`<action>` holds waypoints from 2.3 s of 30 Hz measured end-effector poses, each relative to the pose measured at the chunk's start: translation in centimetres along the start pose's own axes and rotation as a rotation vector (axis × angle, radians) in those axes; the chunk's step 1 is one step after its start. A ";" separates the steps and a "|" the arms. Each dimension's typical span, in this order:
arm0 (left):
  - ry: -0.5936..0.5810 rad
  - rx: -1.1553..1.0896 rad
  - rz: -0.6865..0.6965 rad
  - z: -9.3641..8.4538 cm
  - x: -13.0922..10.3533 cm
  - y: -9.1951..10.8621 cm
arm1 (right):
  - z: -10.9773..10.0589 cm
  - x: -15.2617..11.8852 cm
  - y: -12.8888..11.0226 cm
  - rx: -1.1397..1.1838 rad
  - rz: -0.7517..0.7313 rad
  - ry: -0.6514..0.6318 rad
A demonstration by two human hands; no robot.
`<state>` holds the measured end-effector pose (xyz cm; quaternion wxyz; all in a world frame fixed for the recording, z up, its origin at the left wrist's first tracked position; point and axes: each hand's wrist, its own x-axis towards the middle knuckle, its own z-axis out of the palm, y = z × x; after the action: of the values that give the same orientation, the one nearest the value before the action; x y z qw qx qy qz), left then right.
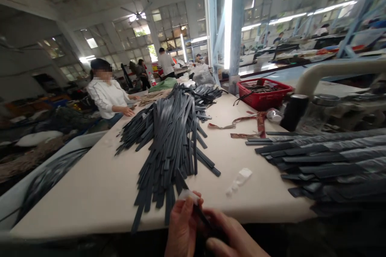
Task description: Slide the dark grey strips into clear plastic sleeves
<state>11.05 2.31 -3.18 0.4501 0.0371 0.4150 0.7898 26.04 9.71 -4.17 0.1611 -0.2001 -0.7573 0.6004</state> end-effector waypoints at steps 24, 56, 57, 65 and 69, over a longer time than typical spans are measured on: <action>0.281 -0.150 0.191 -9.7 -4.2 5.9 | 7.3 6.5 -4.8 -0.321 -0.073 -0.198; 0.316 -0.321 -0.057 -12.0 -5.3 2.2 | 6.0 7.1 -6.4 -0.568 -0.009 -0.361; 0.355 -0.330 -0.057 -12.5 -5.3 2.4 | 5.2 7.0 -6.4 -0.567 -0.016 -0.359; 0.245 -0.381 -0.200 -11.8 -6.2 0.6 | 8.0 7.4 -5.2 -0.681 -0.025 -0.383; 0.381 -0.381 -0.148 -12.6 -5.9 1.2 | 6.4 6.9 -5.1 -0.614 -0.016 -0.388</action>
<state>8.30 -10.23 -8.75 0.4194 -0.2278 0.3378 0.8113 16.37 6.72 -0.61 -0.0483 -0.1158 -0.9203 0.3706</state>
